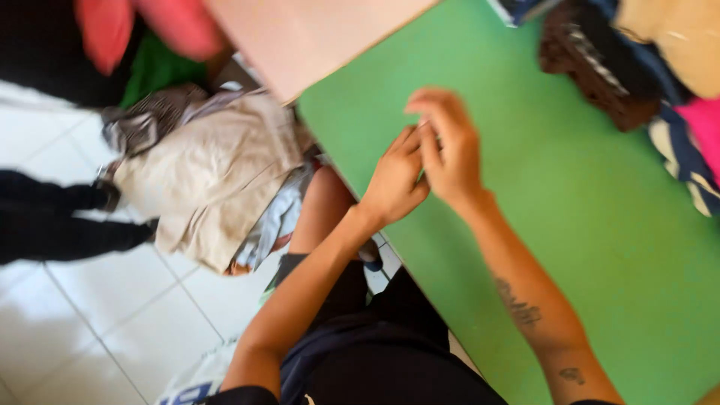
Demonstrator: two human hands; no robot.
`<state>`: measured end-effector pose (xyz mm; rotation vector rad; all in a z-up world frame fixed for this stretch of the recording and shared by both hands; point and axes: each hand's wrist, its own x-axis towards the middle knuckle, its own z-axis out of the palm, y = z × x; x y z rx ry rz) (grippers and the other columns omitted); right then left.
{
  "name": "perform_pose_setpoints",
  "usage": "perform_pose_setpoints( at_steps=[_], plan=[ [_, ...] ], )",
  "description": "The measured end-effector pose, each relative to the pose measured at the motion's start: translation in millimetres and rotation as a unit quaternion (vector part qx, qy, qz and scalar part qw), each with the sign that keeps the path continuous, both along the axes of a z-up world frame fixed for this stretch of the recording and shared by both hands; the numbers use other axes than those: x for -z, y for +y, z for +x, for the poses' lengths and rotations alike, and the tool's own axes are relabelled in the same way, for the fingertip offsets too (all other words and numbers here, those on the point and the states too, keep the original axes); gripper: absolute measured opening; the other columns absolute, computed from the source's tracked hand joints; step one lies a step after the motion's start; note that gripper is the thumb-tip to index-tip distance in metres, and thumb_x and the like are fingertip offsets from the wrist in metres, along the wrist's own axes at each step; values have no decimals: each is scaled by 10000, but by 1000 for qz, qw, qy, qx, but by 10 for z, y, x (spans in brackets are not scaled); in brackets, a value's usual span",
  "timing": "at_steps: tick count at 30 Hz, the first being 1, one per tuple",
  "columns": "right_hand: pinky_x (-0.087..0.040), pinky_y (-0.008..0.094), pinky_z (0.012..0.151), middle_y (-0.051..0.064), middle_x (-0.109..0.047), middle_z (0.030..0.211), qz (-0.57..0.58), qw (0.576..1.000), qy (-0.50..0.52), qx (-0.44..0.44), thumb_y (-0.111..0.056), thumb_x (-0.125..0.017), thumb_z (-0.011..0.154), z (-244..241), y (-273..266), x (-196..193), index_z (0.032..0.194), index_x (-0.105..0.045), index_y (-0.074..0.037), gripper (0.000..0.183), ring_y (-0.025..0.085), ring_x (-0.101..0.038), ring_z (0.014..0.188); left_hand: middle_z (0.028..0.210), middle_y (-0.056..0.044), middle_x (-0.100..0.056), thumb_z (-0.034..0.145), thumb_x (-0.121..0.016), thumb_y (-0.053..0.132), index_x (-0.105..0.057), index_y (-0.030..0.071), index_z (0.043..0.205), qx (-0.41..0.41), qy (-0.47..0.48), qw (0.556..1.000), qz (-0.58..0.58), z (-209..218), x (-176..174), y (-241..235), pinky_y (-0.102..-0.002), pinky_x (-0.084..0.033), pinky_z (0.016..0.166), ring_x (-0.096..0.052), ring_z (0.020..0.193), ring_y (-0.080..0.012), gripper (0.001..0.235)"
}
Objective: Folding various items of clothing including shorts, shirts, and skirts on a folding table.
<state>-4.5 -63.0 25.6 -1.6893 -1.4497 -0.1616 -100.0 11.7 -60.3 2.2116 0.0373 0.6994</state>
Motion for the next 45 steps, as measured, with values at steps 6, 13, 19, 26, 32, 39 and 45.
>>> perform_pose_setpoints(
  at_steps=[6,13,19,26,32,39,45],
  plan=[
    [-556,456,883,112,-717,1035,-133,963,132,-195,-44,-522,1029,-1558,645,863,1174,-697,-107,236,354,-701,999,948,-311,-588,779,-644,29,-670,-136,951,-209,13,976,-64,-1846,942,247,-614,-476,764,-568,939,-554,240],
    [-567,497,831,167,-729,981,-348,868,222,-277,-96,-499,1051,-2543,936,1773,1110,-666,-109,178,388,-709,963,902,-136,-722,880,-618,210,-724,81,923,-294,250,899,-207,-3049,2170,286,-562,-537,764,-691,939,-417,172],
    [-529,545,927,223,-730,1117,-464,820,232,-243,-153,-540,1042,-2686,1179,2382,1185,-686,-88,215,444,-672,1089,895,-126,-750,902,-555,257,-716,82,927,-327,343,837,-274,-3133,2680,425,-586,-551,768,-716,927,-422,240],
    [-548,471,895,27,-767,1056,-539,801,215,-145,-293,-623,954,-2521,1361,3103,1164,-682,-249,223,285,-721,1003,1029,-32,-777,977,-505,308,-774,271,1007,-370,397,787,-295,-3131,2697,974,-514,-590,872,-736,1007,-348,273],
    [-545,540,904,172,-740,1106,-525,811,178,-187,-228,-623,963,-2445,1314,3237,1160,-691,-127,230,430,-678,1078,1567,-96,-391,971,-681,145,-736,131,1078,-419,382,819,86,-3021,2494,1415,-515,-398,1139,-322,1477,-356,121],
    [-475,428,734,99,-690,1220,-580,772,195,-171,-233,-523,1004,-2510,1353,2892,1136,-606,-104,202,298,-679,955,1706,-60,-134,914,-605,80,-663,112,1279,-334,435,798,249,-2947,2919,1840,-642,-200,1212,-153,1563,-240,371],
    [-561,510,904,82,-739,1101,-568,806,121,-114,-311,-643,959,-2160,1165,3229,1127,-673,-206,200,344,-683,1116,1624,-37,-324,972,-596,89,-550,50,1454,-294,439,813,245,-2959,2862,1903,-654,-93,1259,-324,1503,-249,485]
  ],
)
